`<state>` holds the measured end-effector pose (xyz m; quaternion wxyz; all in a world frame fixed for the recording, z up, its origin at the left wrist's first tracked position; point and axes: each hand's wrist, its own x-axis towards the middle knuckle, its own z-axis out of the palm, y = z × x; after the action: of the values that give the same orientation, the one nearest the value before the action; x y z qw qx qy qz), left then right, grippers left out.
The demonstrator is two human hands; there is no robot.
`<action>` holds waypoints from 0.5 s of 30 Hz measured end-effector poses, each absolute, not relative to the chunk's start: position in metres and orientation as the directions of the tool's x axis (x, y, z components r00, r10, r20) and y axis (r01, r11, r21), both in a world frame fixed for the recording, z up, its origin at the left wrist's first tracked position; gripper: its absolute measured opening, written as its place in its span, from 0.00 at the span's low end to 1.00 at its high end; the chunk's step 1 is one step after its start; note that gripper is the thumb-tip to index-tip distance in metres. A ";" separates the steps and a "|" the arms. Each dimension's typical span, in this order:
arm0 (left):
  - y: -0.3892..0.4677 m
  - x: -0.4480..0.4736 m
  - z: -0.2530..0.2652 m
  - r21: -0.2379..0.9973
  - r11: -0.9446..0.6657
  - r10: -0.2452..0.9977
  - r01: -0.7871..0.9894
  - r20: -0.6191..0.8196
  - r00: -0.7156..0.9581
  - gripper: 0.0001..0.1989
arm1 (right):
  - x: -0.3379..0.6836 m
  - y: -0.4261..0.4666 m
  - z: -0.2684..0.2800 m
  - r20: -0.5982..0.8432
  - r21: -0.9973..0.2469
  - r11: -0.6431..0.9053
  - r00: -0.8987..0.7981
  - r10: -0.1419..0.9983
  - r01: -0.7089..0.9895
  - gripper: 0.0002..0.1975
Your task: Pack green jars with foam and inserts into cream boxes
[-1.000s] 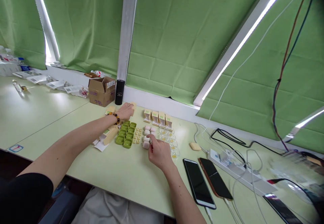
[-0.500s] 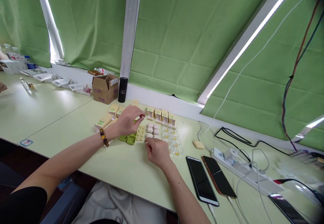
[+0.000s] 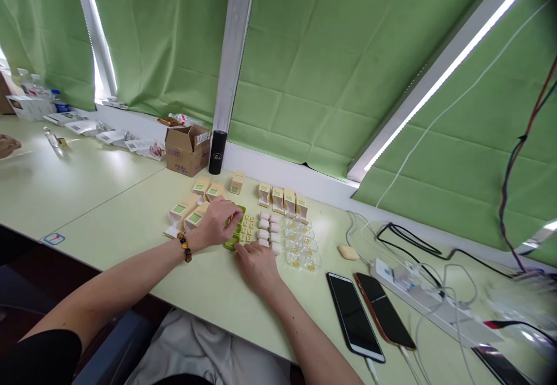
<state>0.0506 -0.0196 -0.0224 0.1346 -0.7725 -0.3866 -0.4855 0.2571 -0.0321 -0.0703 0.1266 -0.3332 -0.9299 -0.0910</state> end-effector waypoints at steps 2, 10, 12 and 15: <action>-0.021 0.052 -0.024 0.153 -0.675 0.457 0.722 0.854 0.246 0.09 | 0.258 -0.032 -0.071 0.297 0.055 0.766 -0.743 0.600 0.641 0.09; -0.030 0.058 -0.019 0.181 -0.740 0.466 0.648 0.832 0.299 0.08 | 0.275 -0.026 -0.056 0.341 -0.787 0.536 -0.508 0.791 0.307 0.12; -0.032 0.058 -0.020 0.186 -0.772 0.470 0.607 0.810 0.350 0.10 | 0.279 -0.023 -0.047 0.276 -0.944 0.328 -0.491 0.827 0.023 0.18; -0.036 0.060 -0.023 0.152 -0.829 0.423 0.539 0.800 0.425 0.22 | 0.286 -0.021 -0.036 0.196 -0.963 0.061 -0.527 0.827 -0.263 0.22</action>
<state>0.0596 -0.0362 -0.0228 0.0637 -0.8416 -0.2857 -0.4538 0.2855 -0.0206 -0.0365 0.4238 -0.2381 -0.5923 0.6426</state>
